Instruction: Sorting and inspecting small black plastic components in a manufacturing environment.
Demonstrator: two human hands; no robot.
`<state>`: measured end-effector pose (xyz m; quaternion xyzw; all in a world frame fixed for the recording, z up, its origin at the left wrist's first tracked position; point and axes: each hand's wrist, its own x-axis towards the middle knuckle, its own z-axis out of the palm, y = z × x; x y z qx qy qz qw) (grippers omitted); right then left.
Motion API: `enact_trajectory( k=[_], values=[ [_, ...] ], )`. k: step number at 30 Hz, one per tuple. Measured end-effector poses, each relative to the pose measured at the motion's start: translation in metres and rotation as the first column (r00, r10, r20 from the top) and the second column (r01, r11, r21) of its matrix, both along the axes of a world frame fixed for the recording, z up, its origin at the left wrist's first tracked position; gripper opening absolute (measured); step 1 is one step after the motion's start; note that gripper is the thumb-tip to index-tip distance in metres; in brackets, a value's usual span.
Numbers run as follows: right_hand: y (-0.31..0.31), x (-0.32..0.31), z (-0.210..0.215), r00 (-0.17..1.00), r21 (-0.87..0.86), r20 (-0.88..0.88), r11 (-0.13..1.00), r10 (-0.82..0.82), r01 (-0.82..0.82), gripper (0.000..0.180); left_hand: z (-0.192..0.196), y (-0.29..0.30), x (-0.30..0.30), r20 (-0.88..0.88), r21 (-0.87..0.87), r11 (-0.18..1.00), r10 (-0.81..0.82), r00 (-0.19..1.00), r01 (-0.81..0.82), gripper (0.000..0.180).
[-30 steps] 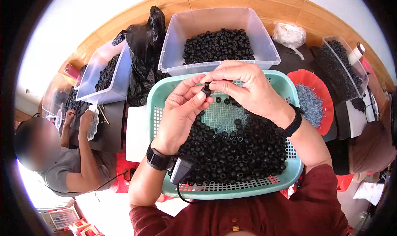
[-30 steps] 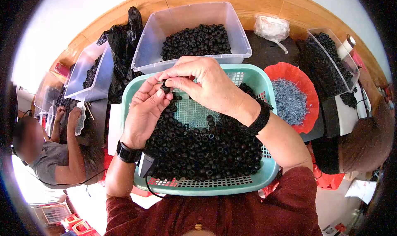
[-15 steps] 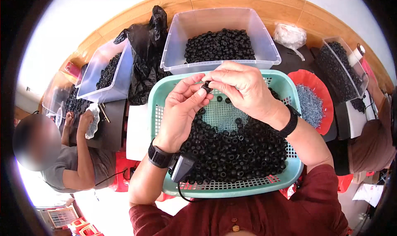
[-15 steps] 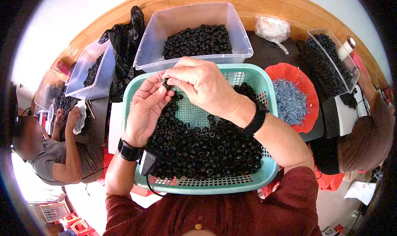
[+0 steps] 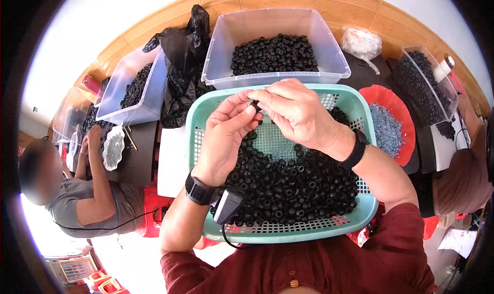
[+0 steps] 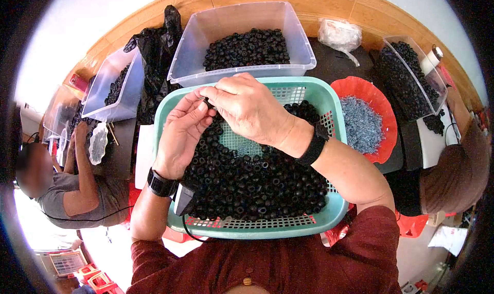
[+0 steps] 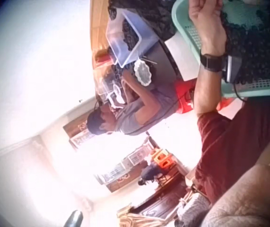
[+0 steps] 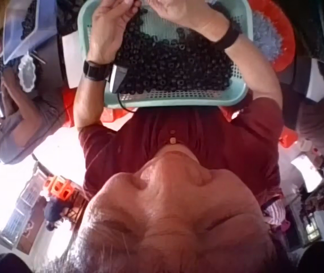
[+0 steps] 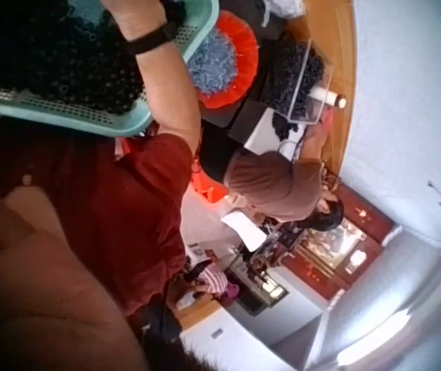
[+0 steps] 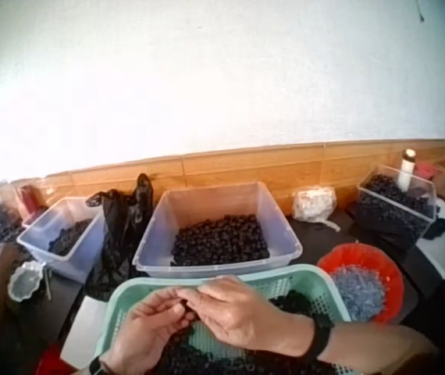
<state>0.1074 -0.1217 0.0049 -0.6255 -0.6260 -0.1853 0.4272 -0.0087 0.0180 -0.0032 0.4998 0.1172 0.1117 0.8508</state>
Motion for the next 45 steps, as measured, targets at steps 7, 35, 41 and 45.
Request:
enact_trajectory(
  k=[7,35,41,45],
  values=[
    [0.003,-0.01,-0.001,0.972,0.02,0.176,0.987,-0.158,0.157,0.038,-0.007,0.002,-0.002,0.012,-0.055,0.998,0.005,1.0,-0.004,0.028],
    [0.006,-0.004,-0.006,0.941,0.131,0.255,0.972,-0.224,0.196,0.041,0.0,-0.011,0.001,0.026,0.023,1.0,0.02,0.999,-0.02,0.021],
    [0.011,-0.006,-0.015,0.97,0.216,0.183,0.969,-0.158,0.117,0.049,-0.004,-0.011,0.0,0.021,0.019,0.999,0.041,0.999,-0.041,0.023],
    [0.007,-0.005,-0.004,0.965,0.153,0.211,0.98,-0.155,0.124,0.038,0.0,-0.012,0.0,0.068,0.024,0.999,0.036,0.997,-0.038,0.025]
  ],
)
